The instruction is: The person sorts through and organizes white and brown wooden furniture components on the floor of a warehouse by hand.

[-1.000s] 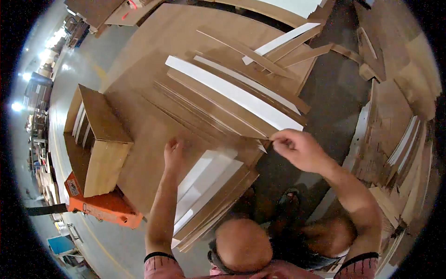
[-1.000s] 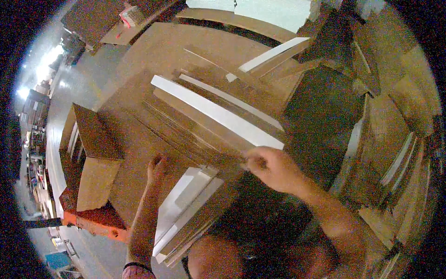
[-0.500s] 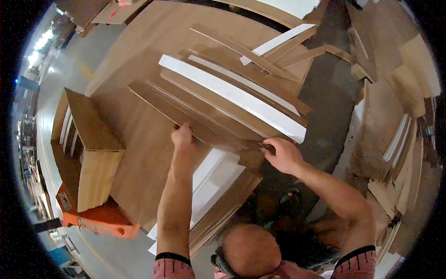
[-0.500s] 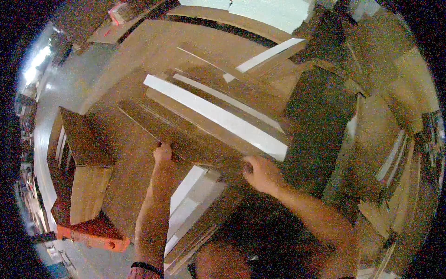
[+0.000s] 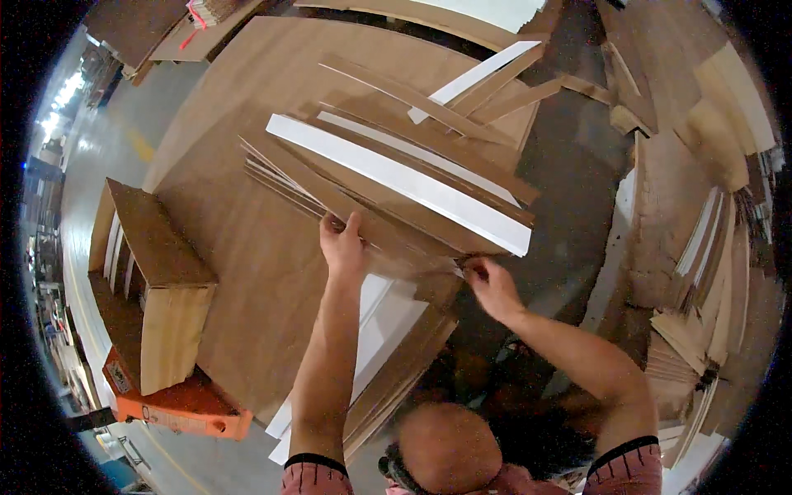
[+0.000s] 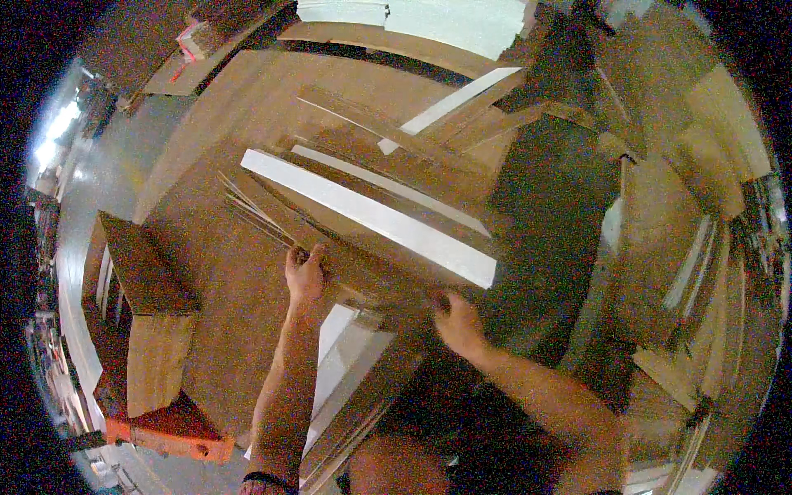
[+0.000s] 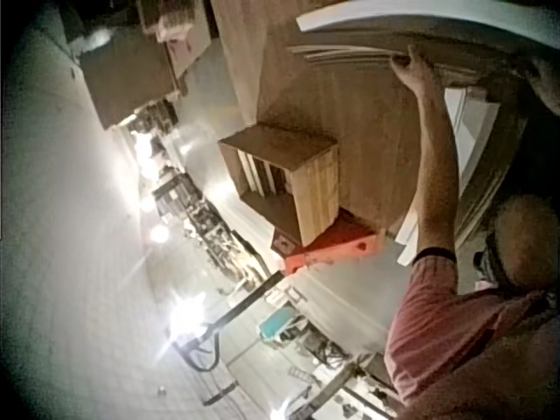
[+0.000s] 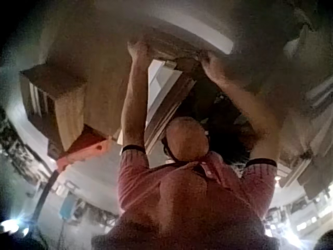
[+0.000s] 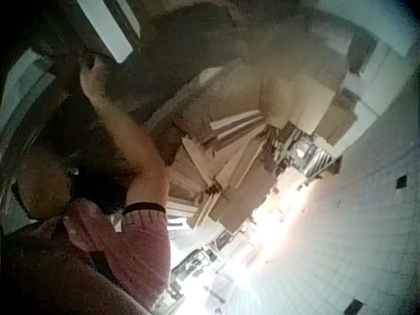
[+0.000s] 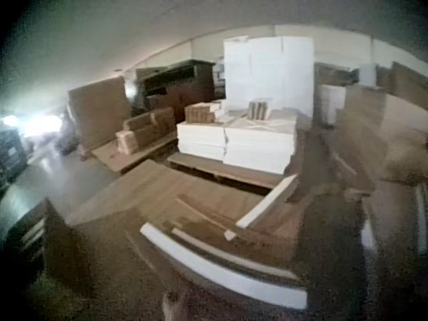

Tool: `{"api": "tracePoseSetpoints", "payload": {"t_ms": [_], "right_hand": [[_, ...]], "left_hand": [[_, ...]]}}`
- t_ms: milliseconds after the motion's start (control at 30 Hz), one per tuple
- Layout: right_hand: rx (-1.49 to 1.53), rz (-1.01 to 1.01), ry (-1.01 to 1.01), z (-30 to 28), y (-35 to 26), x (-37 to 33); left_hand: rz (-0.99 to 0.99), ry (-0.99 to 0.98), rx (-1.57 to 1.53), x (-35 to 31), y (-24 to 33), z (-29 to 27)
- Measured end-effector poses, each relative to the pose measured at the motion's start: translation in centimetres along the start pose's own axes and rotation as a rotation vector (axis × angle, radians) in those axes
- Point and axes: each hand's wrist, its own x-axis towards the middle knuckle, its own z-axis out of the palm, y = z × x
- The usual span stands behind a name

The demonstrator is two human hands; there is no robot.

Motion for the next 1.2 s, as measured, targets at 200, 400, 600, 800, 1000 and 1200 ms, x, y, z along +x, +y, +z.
{"api": "tracePoseSetpoints", "payload": {"t_ms": [200,400,600,800,1000,1200], "right_hand": [[0.076,0.048,0.173,4.7,8.2,2.1],[0.754,0.409,0.274,4.2,0.8,0.2],[0.872,0.341,0.321,3.8,1.8,0.3],[0.767,0.286,0.371,4.4,1.2,0.4],[0.351,0.165,0.340,5.3,2.8,-0.2],[0.447,0.115,0.402,5.5,-0.8,-0.9]], "left_hand": [[0.039,-0.075,0.008,1.0,-1.5,1.2],[0.004,-0.006,0.012,0.5,-0.8,1.5],[-0.046,-0.067,-0.022,0.6,-0.2,2.7],[0.030,-0.007,0.039,1.1,-0.8,2.1],[-0.040,-0.079,0.148,2.5,-1.9,1.9],[0.004,-0.036,0.189,3.5,-2.5,0.2]]}}
